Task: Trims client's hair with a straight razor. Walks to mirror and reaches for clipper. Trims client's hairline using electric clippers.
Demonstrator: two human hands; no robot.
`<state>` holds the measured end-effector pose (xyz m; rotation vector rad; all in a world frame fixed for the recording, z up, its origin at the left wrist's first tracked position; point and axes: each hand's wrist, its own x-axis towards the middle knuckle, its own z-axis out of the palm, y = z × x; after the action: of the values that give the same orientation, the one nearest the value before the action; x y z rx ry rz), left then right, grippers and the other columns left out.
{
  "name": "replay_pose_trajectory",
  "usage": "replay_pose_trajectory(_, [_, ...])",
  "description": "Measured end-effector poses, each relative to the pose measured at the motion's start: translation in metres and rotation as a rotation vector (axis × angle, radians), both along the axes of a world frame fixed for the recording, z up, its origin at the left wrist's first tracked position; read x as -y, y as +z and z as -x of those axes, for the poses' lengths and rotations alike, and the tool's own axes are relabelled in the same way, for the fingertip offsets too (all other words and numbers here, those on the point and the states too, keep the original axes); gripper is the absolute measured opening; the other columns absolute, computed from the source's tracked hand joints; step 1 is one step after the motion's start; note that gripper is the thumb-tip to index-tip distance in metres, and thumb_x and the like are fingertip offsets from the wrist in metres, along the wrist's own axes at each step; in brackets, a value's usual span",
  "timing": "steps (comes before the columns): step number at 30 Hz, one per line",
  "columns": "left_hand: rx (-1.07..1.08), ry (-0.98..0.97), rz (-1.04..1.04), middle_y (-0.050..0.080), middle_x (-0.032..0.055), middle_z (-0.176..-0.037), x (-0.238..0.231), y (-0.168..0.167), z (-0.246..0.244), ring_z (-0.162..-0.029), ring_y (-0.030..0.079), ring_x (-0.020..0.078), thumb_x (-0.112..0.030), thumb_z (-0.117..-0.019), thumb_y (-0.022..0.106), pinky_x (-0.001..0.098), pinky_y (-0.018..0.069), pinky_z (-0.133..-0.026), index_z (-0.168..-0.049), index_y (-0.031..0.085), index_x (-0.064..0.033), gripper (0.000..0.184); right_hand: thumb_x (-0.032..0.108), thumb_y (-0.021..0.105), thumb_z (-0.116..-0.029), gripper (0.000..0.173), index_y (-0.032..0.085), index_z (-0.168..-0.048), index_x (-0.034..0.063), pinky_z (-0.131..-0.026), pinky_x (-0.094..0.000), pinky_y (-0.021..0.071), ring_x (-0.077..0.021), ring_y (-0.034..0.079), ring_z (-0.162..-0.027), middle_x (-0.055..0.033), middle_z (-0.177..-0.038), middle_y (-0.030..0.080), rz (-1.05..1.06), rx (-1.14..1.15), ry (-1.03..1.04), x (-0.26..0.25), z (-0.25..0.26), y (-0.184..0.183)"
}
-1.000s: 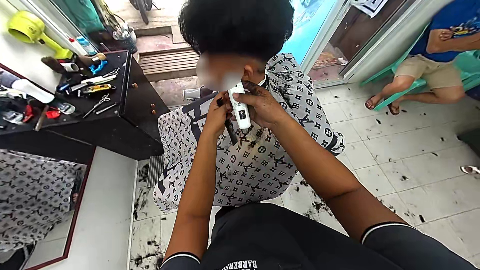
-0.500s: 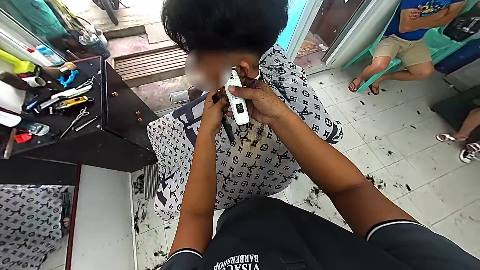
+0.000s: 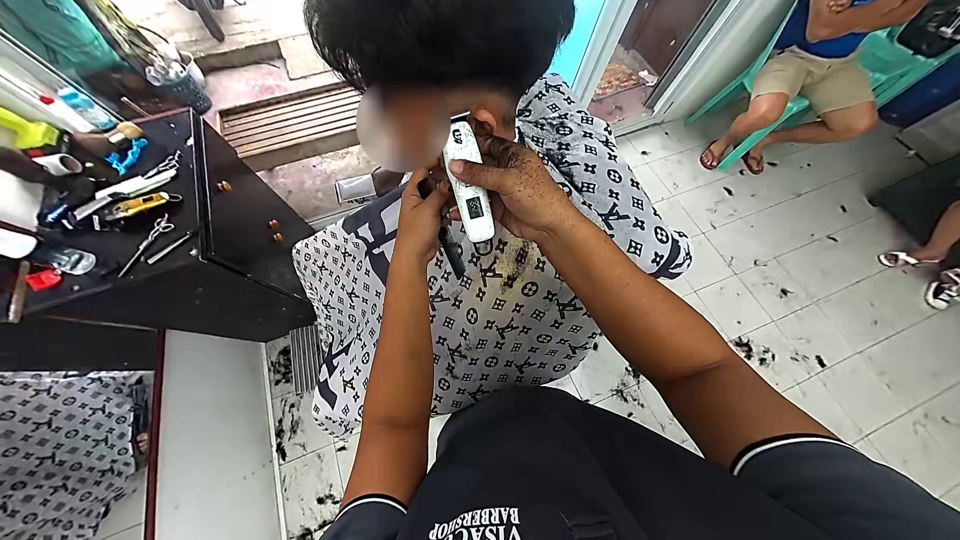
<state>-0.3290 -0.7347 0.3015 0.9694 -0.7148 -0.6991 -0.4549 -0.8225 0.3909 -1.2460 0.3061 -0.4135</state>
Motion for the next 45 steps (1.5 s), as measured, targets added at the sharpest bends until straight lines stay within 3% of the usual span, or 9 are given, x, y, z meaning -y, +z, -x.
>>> replay_pose_trajectory(8, [0.016,0.028,-0.011,0.066,-0.002,-0.096,0.002,0.0,0.002,-0.073,0.063,0.0059,0.002,-0.0986,0.049,0.0219,0.0552,-0.063,-0.133,0.053,-0.0117,0.037,0.008,0.06,-0.1018,0.025,0.054,-0.125,-0.0019,-0.08,-0.0437,0.0629,-0.0242,0.071,-0.088,-0.0146,-0.103,0.068,-0.09,0.042,0.018,-0.001,-0.001,0.001])
replay_pose_trajectory(10, [0.045,0.083,-0.021,0.067,-0.0011,-0.098,0.003,0.0,0.004,-0.074,0.063,0.0059,0.002,-0.0965,0.054,0.0214,0.0543,-0.062,-0.132,0.055,-0.0101,0.037,0.008,0.06,-0.1015,0.031,0.052,-0.13,-0.0017,-0.08,-0.0423,0.0632,-0.0234,0.071,-0.09,-0.0139,-0.106,0.067,-0.054,0.076,0.013,-0.002,0.002,0.002])
replay_pose_trajectory(13, [0.258,0.243,-0.029,0.068,0.0005,-0.103,0.001,0.015,0.014,-0.083,0.066,0.0077,-0.003,-0.0991,0.057,0.0246,0.0569,-0.069,-0.128,0.061,-0.0035,0.029,0.009,0.057,-0.1017,0.042,0.046,-0.142,0.0009,-0.086,-0.0424,0.0614,-0.0236,0.069,-0.1,-0.0137,-0.117,0.065,-0.031,0.137,-0.02,-0.001,0.021,0.003])
replay_pose_trajectory(17, [0.659,0.468,0.053,0.07,0.007,-0.113,0.012,0.045,0.029,-0.083,0.06,0.0045,-0.011,-0.1042,0.057,0.0212,0.0494,-0.073,-0.127,0.067,0.0011,0.028,0.021,0.046,-0.1086,0.038,0.042,-0.144,0.0092,-0.067,-0.0365,0.0636,-0.023,0.071,-0.091,-0.012,-0.118,0.066,-0.047,0.101,-0.115,0.012,0.054,0.001])
replay_pose_trajectory(20, [0.791,0.625,-0.004,0.067,0.007,-0.098,0.032,0.055,0.034,-0.079,0.059,0.0078,-0.019,-0.1021,0.064,0.0215,0.0486,-0.069,-0.117,0.075,-0.0035,0.025,0.019,0.043,-0.1092,0.031,0.044,-0.138,0.008,-0.065,-0.0346,0.0628,-0.0215,0.072,-0.086,-0.0112,-0.117,0.068,-0.038,0.034,-0.118,0.023,0.064,0.002])
replay_pose_trajectory(24, [0.742,0.813,-0.022,0.065,0.0019,-0.086,0.046,0.051,0.036,-0.075,0.056,0.0079,-0.021,-0.0936,0.075,0.0239,0.0456,-0.067,-0.098,0.074,-0.004,0.018,0.01,0.044,-0.1042,0.031,0.046,-0.135,0.0059,-0.074,-0.0414,0.0646,-0.0263,0.072,-0.098,-0.0131,-0.122,0.066,-0.049,0.032,-0.036,0.032,0.069,0.009])
replay_pose_trajectory(31, [0.567,0.861,0.018,0.056,0.0003,-0.082,0.043,0.029,0.031,-0.065,0.047,0.0029,-0.011,-0.0886,0.079,0.0175,0.0389,-0.057,-0.102,0.063,-0.0001,0.023,0.013,0.052,-0.1048,0.024,0.055,-0.126,0.0024,-0.077,-0.0397,0.0638,-0.0232,0.073,-0.093,-0.0132,-0.11,0.07,-0.161,-0.017,0.108,0.028,0.051,0.014])
replay_pose_trajectory(35, [0.543,0.843,-0.005,0.055,0.0,-0.083,0.043,0.023,0.027,-0.069,0.049,0.0035,-0.004,-0.0832,0.076,0.0174,0.0404,-0.06,-0.098,0.063,-0.0005,0.021,0.012,0.053,-0.1055,0.021,0.056,-0.122,0.0006,-0.077,-0.039,0.0635,-0.0224,0.072,-0.091,-0.0127,-0.105,0.069,-0.194,-0.028,0.127,0.021,0.038,0.018])
replay_pose_trajectory(45, [0.585,0.869,-0.023,0.055,-0.0012,-0.081,0.044,0.018,0.017,-0.071,0.049,0.0042,-0.01,-0.0831,0.076,0.0198,0.0406,-0.063,-0.095,0.063,-0.0025,0.019,0.008,0.056,-0.1036,0.02,0.056,-0.122,0.0003,-0.073,-0.0383,0.0638,-0.0223,0.073,-0.086,-0.012,-0.1,0.069,-0.113,-0.058,0.105,0.019,0.028,0.02])
